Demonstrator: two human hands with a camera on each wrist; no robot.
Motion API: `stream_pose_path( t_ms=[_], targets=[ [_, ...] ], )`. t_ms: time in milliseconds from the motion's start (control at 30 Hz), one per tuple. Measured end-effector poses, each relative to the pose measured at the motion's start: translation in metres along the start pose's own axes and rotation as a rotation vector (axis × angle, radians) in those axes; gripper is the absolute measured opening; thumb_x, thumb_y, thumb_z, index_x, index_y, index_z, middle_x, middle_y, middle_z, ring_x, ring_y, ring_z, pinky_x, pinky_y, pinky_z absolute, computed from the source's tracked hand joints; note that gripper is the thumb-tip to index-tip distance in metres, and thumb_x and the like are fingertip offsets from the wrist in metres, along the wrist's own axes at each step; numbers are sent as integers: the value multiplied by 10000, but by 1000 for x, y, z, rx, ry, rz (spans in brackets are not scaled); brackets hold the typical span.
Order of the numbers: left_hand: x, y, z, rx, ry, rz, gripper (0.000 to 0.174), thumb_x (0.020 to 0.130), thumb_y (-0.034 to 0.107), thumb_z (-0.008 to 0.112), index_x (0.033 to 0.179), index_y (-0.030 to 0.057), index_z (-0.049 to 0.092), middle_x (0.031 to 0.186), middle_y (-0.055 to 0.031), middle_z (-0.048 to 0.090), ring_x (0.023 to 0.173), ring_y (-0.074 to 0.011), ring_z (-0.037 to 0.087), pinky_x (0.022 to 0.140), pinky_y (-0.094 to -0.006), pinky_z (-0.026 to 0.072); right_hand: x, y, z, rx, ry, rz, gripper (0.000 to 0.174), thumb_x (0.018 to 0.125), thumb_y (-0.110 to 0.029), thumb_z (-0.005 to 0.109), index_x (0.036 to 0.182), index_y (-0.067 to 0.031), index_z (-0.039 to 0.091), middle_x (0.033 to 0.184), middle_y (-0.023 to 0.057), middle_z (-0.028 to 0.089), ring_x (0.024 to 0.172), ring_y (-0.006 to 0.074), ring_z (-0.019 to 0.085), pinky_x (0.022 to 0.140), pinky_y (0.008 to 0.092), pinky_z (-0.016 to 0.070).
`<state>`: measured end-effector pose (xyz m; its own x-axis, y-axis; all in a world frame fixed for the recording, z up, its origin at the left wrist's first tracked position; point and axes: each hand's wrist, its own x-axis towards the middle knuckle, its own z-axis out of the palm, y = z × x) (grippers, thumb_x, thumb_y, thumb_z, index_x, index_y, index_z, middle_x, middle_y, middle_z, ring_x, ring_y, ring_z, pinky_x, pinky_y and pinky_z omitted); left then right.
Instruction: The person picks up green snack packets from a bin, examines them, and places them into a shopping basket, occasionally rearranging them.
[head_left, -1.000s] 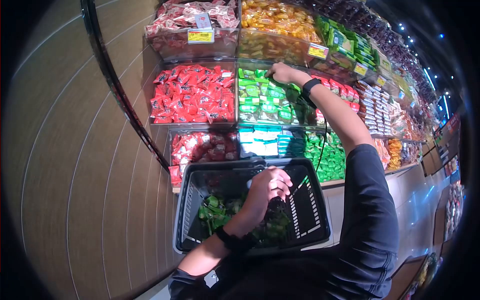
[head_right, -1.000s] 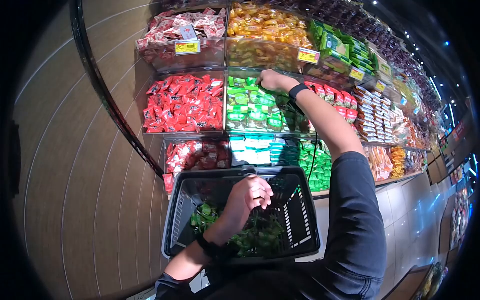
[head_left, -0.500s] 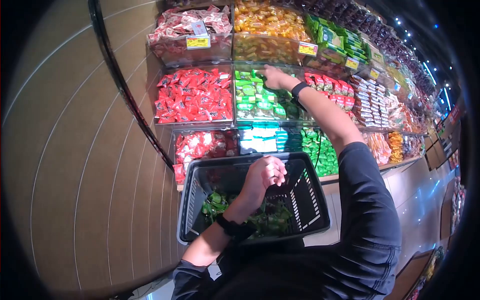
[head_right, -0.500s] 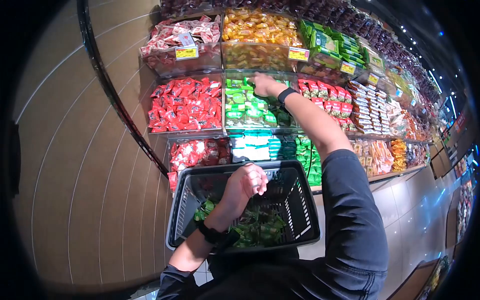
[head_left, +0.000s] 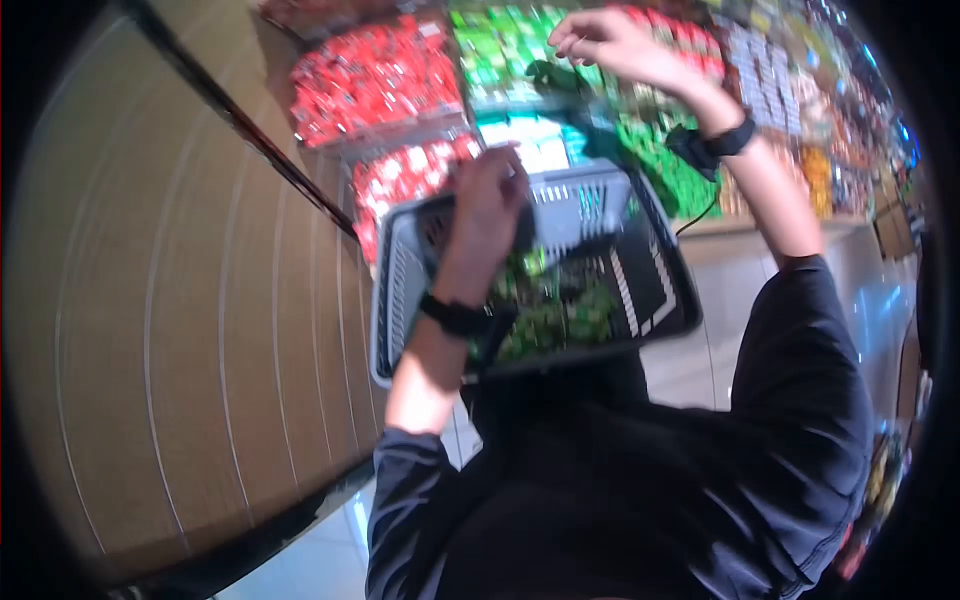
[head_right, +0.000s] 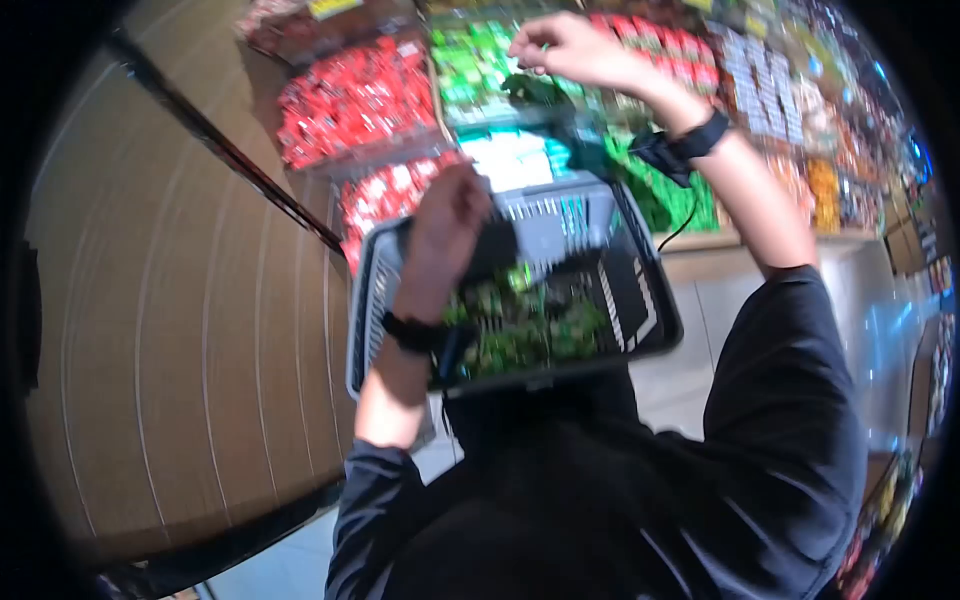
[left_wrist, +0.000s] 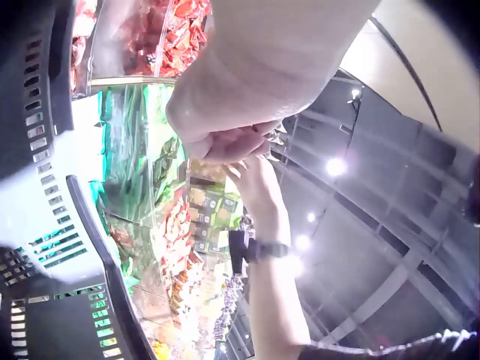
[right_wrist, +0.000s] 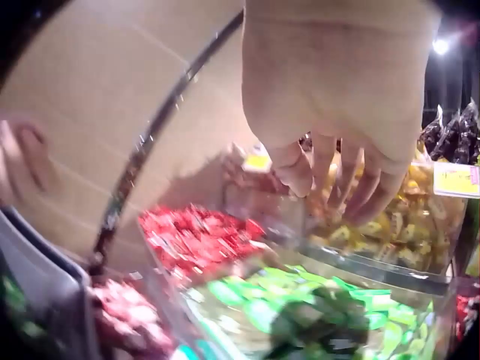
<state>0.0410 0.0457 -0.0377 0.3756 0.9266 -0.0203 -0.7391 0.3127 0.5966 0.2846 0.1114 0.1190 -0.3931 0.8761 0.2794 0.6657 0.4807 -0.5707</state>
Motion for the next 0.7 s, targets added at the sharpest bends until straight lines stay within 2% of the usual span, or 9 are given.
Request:
stream_pose_path(
  t_ms=[100,133,233,267,300,433,533,600,700],
  targets=[
    [10,5,-14,-7,-65,57,112,909,-63,569,1001,-8,601,842,-44,612,752,-114,594,594,-217,441,-106,-97,-8,94,-132,194,291,1032,-266,554,1126,-7,646,908,57,678,716,105,633,664,252,503],
    [6,11,-6,60,-3,61,216,909,-66,565,1121,-26,582,913,-69,643,824,-135,637,644,-234,493,-133,-135,-9,408,-158,153,624,1010,-173,622,1541,-91,304,1016,101,671,780,128,656,711,264,557],
    [11,13,-18,-92,-31,-20,269,908,-52,570,1177,-56,557,1027,-131,647,865,-244,657,722,-300,542,-178,-175,10,590,233,142,685,974,-150,638,1553,-116,273,883,137,688,675,142,658,597,245,556],
    [10,15,-18,-99,-57,-11,259,908,-36,575,1165,-60,558,1035,-142,643,868,-257,652,719,-307,539,-183,-147,19,637,319,-37,610,998,-79,563,1533,-69,271,923,149,685,631,156,680,584,247,562],
    [8,16,-13,-107,-82,2,250,908,-20,581,1154,-64,559,1044,-152,638,871,-270,646,717,-314,537,-188,-124,28,581,372,17,269,1025,-269,568,1094,-17,634,904,61,668,742,122,637,679,266,509],
    [13,7,-7,-339,-151,-94,187,905,-27,551,1086,-74,547,1025,-169,601,854,-221,539,707,-300,448,-171,-21,111,1042,728,22,227,1007,-175,556,1181,-50,632,983,91,671,889,172,651,780,314,556],
    [13,-2,-3,-325,-141,-83,182,884,-13,569,1052,-82,581,1025,-167,607,863,-244,536,718,-313,438,-168,23,142,1695,595,186,114,964,-103,604,982,1,562,904,76,621,721,172,587,637,298,496],
    [16,-9,0,-336,-138,-77,189,883,13,573,1045,-83,585,1021,-169,605,866,-251,535,721,-317,441,-168,38,151,2019,354,577,57,943,-52,572,958,-2,547,831,93,614,727,179,586,618,297,499],
    [14,-17,6,-343,-160,-96,184,883,18,569,1043,-73,567,1000,-163,593,867,-248,532,713,-312,446,-166,26,161,1815,485,732,64,915,-37,575,929,-2,523,830,103,603,694,182,566,592,301,483]
  ],
)
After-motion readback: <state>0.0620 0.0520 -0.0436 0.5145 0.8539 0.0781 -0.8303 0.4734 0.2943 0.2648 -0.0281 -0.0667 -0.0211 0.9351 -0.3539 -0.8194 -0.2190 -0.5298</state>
